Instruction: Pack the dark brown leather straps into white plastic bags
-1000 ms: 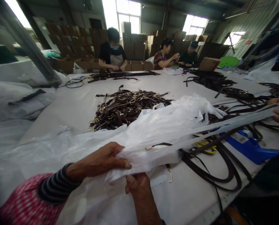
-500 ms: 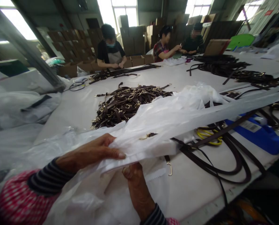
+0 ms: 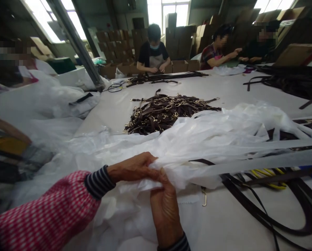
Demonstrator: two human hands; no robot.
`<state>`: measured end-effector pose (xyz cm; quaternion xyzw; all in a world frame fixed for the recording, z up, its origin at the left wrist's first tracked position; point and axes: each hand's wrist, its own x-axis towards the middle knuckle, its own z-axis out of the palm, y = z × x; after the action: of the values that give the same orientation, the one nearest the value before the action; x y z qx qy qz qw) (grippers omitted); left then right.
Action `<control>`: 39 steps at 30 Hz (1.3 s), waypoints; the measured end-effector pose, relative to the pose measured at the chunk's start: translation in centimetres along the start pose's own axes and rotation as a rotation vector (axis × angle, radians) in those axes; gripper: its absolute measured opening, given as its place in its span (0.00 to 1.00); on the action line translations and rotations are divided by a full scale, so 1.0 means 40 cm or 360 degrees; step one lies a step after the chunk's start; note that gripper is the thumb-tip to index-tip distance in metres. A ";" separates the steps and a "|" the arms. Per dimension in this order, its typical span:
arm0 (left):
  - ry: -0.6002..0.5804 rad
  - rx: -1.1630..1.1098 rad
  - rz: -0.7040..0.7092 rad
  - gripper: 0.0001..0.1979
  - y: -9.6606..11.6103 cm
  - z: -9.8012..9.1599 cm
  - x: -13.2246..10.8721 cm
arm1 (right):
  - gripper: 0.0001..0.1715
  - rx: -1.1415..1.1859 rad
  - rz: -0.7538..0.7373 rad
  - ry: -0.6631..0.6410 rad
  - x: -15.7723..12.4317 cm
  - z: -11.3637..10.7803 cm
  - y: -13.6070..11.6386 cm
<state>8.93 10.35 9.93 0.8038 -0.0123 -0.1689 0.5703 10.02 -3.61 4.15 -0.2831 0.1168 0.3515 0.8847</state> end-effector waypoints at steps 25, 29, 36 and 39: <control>0.1958 0.1098 0.0350 0.07 0.018 0.166 -0.282 | 0.27 -0.1272 -0.0274 -0.0279 0.026 -0.087 -0.125; 0.2204 0.1233 -0.0234 0.04 -0.090 0.207 -0.466 | 0.28 -0.1098 -0.0369 -0.0074 0.033 -0.031 -0.121; 0.1886 0.1415 -0.0500 0.29 -0.195 0.356 -0.463 | 0.16 -0.0307 -0.0077 0.0333 0.047 0.089 -0.130; 0.1958 0.1561 -0.0523 0.19 -0.207 0.385 -0.455 | 0.16 -0.0235 -0.0048 0.0389 0.060 0.103 -0.146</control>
<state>-14.05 3.04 2.47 0.9033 0.3498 0.2472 0.0246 15.81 -3.35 8.98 -0.3897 0.1932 0.3087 0.8459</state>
